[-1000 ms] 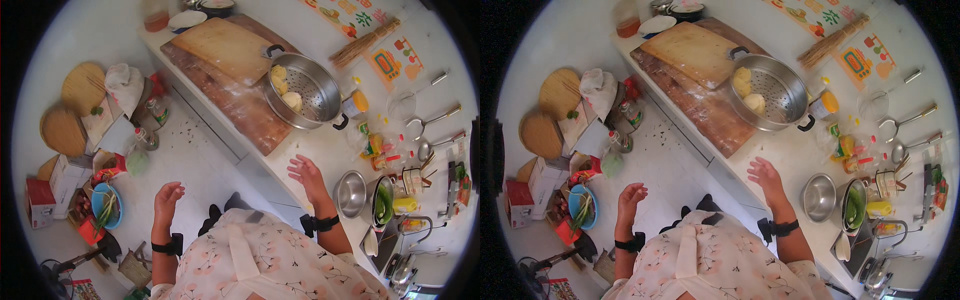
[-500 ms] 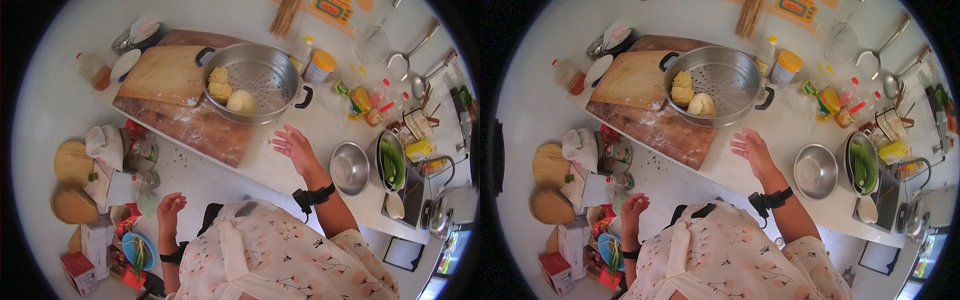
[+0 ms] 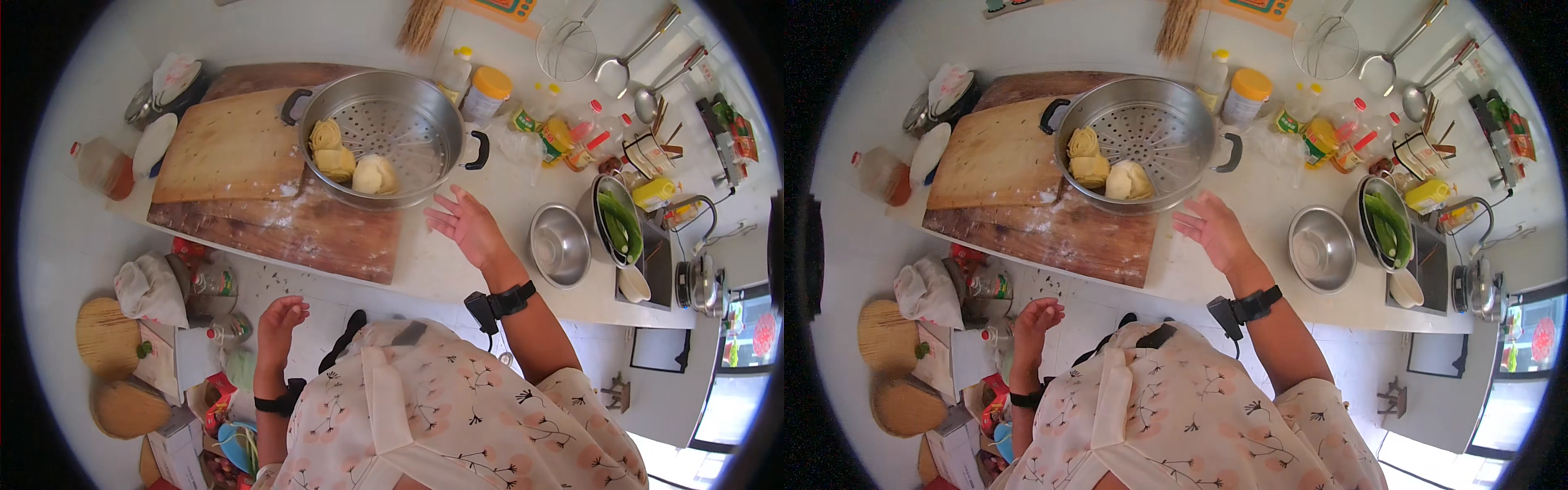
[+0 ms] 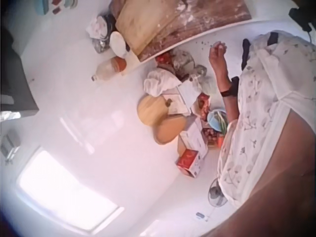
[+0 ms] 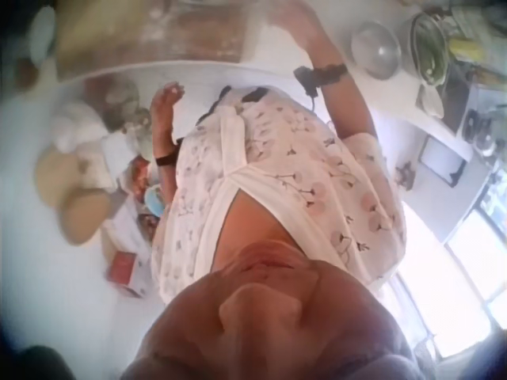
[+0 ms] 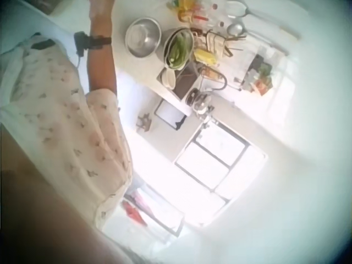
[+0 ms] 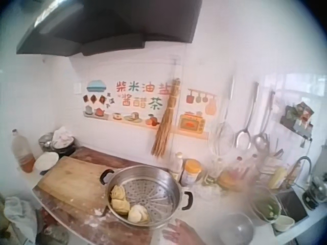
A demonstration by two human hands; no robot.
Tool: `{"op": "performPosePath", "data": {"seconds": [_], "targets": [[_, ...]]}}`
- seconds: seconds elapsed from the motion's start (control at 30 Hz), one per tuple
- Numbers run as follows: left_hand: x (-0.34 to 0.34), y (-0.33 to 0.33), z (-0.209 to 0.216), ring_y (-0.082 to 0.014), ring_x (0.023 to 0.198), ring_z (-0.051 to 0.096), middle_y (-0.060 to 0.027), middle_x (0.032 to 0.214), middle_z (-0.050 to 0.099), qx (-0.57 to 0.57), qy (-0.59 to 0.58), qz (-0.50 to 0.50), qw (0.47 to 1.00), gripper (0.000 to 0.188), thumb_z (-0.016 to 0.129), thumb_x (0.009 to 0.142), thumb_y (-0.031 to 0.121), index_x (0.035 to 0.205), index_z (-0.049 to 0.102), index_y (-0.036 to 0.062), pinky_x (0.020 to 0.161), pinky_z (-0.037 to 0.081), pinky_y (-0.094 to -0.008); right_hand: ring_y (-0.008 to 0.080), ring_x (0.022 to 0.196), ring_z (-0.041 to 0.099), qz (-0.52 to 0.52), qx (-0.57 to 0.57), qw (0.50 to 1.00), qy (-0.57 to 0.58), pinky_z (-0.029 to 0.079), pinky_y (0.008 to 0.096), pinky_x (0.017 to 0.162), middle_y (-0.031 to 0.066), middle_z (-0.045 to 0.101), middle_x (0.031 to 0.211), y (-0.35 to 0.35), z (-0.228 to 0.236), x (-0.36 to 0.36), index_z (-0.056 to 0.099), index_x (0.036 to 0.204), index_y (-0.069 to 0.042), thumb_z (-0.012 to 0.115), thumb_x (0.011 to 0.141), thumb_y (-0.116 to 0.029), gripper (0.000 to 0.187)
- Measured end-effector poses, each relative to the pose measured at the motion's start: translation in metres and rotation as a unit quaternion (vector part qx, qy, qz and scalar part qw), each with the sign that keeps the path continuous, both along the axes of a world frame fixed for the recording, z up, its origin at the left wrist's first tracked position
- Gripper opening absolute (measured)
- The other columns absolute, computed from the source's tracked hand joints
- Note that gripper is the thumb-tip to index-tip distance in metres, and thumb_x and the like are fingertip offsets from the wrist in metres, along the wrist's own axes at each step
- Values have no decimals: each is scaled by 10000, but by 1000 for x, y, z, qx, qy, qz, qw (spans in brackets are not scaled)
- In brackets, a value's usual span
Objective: The person walks from a counter to a table and uses both hands to untie a knot in a plastic bag, removes a netted melon from the bag, and then pulls off the plastic netting to reveal the melon.
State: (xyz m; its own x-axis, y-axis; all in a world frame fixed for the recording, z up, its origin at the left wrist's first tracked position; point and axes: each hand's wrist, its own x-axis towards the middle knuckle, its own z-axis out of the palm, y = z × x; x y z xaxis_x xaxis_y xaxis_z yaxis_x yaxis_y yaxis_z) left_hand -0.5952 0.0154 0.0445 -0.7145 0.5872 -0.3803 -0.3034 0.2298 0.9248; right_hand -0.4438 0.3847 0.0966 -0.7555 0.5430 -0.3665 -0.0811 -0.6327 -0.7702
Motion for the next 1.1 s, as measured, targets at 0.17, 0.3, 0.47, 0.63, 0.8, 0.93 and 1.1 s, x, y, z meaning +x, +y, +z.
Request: {"op": "performPosePath", "data": {"seconds": [0.17,0.3,0.47,0.63,0.8,0.93,1.1], "targets": [[-36,-11,-9,-161,900,655,-91,1018,688,2,-6,-25,1000,216,554,961,100,1143,614,1,828,510,-277,389,1221,514,-45,-4,998,32,460,481,1036,218,389,1405,-8,5,-18,312,1412,-3,570,975,-274,575],[-60,-18,-24,-163,901,654,-91,1021,687,3,-24,-39,999,219,552,957,97,1145,616,5,827,508,-277,380,1209,521,-62,48,997,-4,468,477,1027,201,407,1379,-13,8,-29,336,1398,16,551,981,-260,544],[-79,-17,-28,-169,904,653,-93,1012,683,21,-20,-60,998,224,547,954,91,1145,615,-4,839,513,-286,349,1161,552,-106,157,977,-96,477,458,1022,177,467,1315,-36,14,-43,382,1366,44,514,988,-201,470],[-88,-10,-30,-169,905,652,-95,1008,680,21,-31,-72,997,224,551,953,103,1136,616,-11,847,514,-292,285,1133,578,-106,140,983,-61,493,408,1013,147,557,1229,-34,18,-52,443,1330,70,493,983,-129,403],[-100,-13,-45,-166,916,650,-89,1036,673,36,-37,-94,994,233,552,987,161,1161,604,14,850,520,-292,259,1102,591,-116,120,985,-40,498,384,1001,147,558,1264,-28,23,-52,479,1300,65,499,970,-114,375],[-105,-12,-46,-163,917,646,-81,1030,673,26,-31,-87,995,246,577,979,186,1157,607,19,844,518,-289,290,1099,586,-126,320,908,-241,482,394,976,161,569,1270,-25,17,-51,539,1262,16,572,933,-132,362],[-100,-12,-44,-174,911,652,-94,1009,679,0,-30,-62,998,232,556,958,119,1140,613,-14,844,514,-292,365,1162,529,-108,782,545,-283,432,445,998,199,570,1241,-14,17,-58,585,1203,-14,649,849,-125,376]]}}
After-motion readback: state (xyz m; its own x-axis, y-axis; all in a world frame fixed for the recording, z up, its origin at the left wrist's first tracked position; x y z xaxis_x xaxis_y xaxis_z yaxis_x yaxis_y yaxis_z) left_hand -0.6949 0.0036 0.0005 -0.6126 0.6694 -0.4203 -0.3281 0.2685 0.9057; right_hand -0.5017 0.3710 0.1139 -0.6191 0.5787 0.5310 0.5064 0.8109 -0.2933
